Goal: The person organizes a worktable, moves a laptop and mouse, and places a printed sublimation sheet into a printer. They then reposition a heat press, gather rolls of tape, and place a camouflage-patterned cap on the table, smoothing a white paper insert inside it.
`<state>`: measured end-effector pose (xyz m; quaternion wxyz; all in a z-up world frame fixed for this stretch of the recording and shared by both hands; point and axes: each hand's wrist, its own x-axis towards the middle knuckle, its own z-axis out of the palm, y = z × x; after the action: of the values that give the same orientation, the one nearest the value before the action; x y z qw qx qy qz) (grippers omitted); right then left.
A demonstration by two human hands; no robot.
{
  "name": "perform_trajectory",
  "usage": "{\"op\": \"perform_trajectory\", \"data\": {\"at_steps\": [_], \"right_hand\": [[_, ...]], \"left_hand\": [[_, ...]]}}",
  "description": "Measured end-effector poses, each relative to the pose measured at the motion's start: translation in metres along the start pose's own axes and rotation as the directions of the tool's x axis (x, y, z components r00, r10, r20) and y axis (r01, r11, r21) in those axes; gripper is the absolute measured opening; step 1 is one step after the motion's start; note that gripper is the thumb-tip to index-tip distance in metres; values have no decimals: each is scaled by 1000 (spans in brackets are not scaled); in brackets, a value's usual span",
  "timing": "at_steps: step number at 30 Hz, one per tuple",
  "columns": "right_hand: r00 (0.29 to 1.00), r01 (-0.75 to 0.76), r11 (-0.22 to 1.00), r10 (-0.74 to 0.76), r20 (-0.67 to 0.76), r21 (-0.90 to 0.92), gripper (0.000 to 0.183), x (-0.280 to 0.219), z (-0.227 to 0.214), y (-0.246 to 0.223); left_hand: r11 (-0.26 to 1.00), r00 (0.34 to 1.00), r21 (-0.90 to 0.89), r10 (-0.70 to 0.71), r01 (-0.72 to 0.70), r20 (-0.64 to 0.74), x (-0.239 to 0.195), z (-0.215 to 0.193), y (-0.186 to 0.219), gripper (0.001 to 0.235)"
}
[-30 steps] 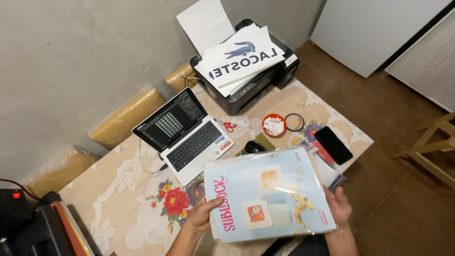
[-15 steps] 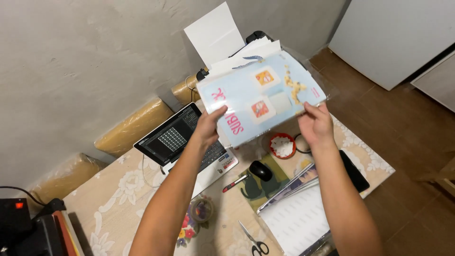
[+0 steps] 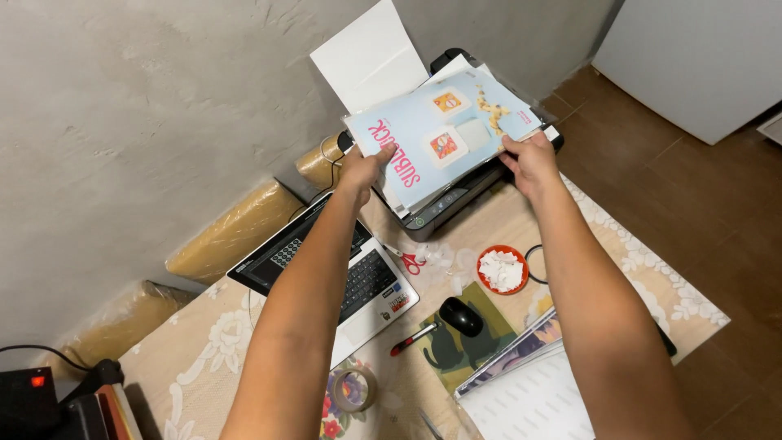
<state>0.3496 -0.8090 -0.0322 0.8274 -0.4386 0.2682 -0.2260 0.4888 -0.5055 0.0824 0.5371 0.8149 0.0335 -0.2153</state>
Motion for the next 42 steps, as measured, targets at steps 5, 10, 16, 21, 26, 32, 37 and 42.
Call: {"op": "perform_trajectory", "data": {"at_steps": [5, 10, 16, 21, 26, 32, 37, 42], "right_hand": [[993, -31, 933, -11, -115, -359, 58, -37, 18, -26], [983, -1, 922, -71, -170, -388, 53, -43, 20, -25], [978, 59, 938, -122, -168, -341, 56, -43, 25, -34], [977, 134, 978, -158, -145, -161, 63, -61, 41, -63], [977, 167, 979, -180, -114, -116, 63, -48, 42, -72], [975, 173, 978, -187, -117, -117, 58, -50, 58, -76], [981, 104, 959, -143, -134, -263, 53, -26, 31, -40], [923, 24, 853, -219, -316, -522, 49, -12, 15, -11]], "left_hand": [[987, 997, 145, -63, 69, -45, -7, -5, -32, 83], [967, 991, 231, -88, 108, -96, -43, -5, -36, 84], [970, 994, 236, -34, 58, -104, -63, -8, -33, 72], [991, 983, 123, 71, -51, -166, -76, -10, -30, 62], [992, 967, 52, 123, -114, -222, -65, -11, -22, 61], [990, 957, 17, 143, -143, -254, -49, -11, -13, 58], [993, 968, 97, 92, -71, -235, -27, -6, -37, 60], [972, 982, 235, 35, 9, -184, -39, -1, -52, 70]]}}
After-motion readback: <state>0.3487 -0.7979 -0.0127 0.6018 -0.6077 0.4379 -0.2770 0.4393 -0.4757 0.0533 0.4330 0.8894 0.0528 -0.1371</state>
